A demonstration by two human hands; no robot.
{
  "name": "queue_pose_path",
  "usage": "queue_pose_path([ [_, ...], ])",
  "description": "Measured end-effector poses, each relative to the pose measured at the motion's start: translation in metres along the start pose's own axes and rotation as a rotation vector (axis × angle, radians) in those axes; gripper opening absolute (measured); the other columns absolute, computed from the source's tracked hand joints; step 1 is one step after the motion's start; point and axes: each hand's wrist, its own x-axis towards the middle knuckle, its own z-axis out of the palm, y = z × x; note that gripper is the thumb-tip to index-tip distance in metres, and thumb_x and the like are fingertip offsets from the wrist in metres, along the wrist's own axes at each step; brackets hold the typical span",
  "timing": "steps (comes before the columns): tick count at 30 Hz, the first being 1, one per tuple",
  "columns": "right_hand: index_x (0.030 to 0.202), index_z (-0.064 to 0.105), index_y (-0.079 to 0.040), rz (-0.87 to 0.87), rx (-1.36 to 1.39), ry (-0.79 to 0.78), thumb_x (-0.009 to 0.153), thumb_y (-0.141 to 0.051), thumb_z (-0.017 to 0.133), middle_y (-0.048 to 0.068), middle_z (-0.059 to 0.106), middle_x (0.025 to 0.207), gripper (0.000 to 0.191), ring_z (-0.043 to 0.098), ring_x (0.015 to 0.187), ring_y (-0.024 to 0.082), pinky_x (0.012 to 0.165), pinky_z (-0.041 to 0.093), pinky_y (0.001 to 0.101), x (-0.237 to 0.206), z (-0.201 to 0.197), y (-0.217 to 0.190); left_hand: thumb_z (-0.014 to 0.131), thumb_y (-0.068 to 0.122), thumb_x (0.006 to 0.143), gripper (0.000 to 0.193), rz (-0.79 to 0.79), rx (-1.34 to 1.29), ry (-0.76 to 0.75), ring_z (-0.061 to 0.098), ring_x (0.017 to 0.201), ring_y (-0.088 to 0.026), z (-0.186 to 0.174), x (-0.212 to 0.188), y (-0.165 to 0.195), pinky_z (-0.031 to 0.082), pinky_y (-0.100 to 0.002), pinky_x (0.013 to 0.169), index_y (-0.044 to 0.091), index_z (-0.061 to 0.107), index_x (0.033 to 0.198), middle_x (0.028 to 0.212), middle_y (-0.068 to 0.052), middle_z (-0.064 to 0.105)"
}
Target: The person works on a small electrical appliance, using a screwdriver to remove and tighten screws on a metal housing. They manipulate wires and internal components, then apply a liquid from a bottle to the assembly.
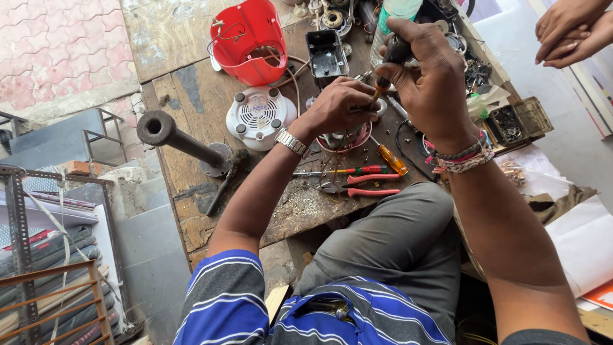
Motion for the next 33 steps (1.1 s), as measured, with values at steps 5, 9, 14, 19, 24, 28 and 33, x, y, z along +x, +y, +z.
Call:
queue_pose_path([
  [5, 0.143, 0.054, -0.003, -0.005, 0.002, -0.047, 0.109, 0.006, 0.074, 0.011, 0.062, 0.127, 0.041, 0.070, 0.117, 0.019, 0.097, 0.061, 0.0310, -0.001, -0.004, -0.001, 0.084, 0.029, 0.086, 0.020, -0.018, -0.026, 0.025, 0.069, 0.104, -0.020, 0.001, -0.001, 0.002, 0.047, -0.039, 0.100, 0.016, 0.081, 0.102, 0.109, -0.003, 0.077],
  [9, 0.144, 0.053, -0.004, -0.012, 0.015, -0.062, 0.110, 0.005, 0.073, 0.011, 0.061, 0.131, 0.040, 0.069, 0.120, 0.020, 0.099, 0.061, 0.0316, -0.001, -0.005, 0.000, 0.085, 0.028, 0.084, 0.019, -0.017, -0.025, 0.033, 0.070, 0.099, -0.021, 0.000, 0.000, 0.002, 0.049, -0.039, 0.097, 0.016, 0.081, 0.099, 0.104, -0.002, 0.077],
  [14, 0.145, 0.053, -0.006, -0.016, -0.082, -0.042, 0.109, 0.001, 0.077, 0.009, 0.062, 0.124, 0.044, 0.070, 0.111, 0.020, 0.091, 0.063, 0.0315, -0.004, -0.002, 0.003, 0.085, 0.029, 0.084, 0.019, 0.018, -0.004, 0.061, 0.070, 0.097, -0.020, 0.002, -0.001, 0.002, 0.048, -0.039, 0.097, 0.016, 0.081, 0.096, 0.100, -0.002, 0.077],
  [19, 0.135, 0.058, -0.009, 0.018, -0.545, -0.015, 0.088, -0.025, 0.090, 0.015, 0.060, 0.105, 0.059, 0.068, 0.087, 0.026, 0.070, 0.058, 0.0373, -0.003, 0.002, 0.003, 0.085, 0.032, 0.084, 0.017, -0.047, 0.019, 0.040, 0.069, 0.081, -0.019, 0.004, -0.001, 0.001, 0.049, -0.038, 0.095, 0.017, 0.081, 0.092, 0.079, -0.001, 0.072],
  [24, 0.150, 0.045, -0.008, -0.057, -0.049, -0.229, 0.103, -0.009, 0.076, 0.016, 0.058, 0.125, 0.057, 0.066, 0.106, 0.028, 0.085, 0.060, 0.0363, 0.006, -0.010, 0.006, 0.084, 0.033, 0.083, 0.019, -0.005, 0.022, 0.083, 0.068, 0.078, -0.019, 0.004, -0.003, 0.001, 0.051, -0.038, 0.096, 0.015, 0.080, 0.089, 0.075, -0.002, 0.070],
  [28, 0.153, 0.048, -0.016, -0.023, -0.281, -0.218, 0.099, -0.017, 0.088, 0.010, 0.063, 0.110, 0.067, 0.068, 0.092, 0.022, 0.077, 0.057, 0.0363, 0.004, -0.008, 0.004, 0.085, 0.036, 0.084, 0.023, -0.014, 0.025, 0.094, 0.067, 0.076, -0.021, 0.003, -0.003, 0.003, 0.050, -0.038, 0.093, 0.015, 0.080, 0.092, 0.074, -0.003, 0.068],
  [33, 0.145, 0.047, -0.010, -0.053, -0.256, -0.221, 0.094, -0.010, 0.077, 0.015, 0.063, 0.113, 0.060, 0.068, 0.097, 0.026, 0.081, 0.059, 0.0363, 0.007, -0.011, 0.002, 0.084, 0.036, 0.085, 0.022, -0.044, 0.013, 0.091, 0.065, 0.071, -0.020, 0.004, -0.002, 0.006, 0.051, -0.039, 0.090, 0.016, 0.082, 0.094, 0.066, -0.001, 0.065],
])
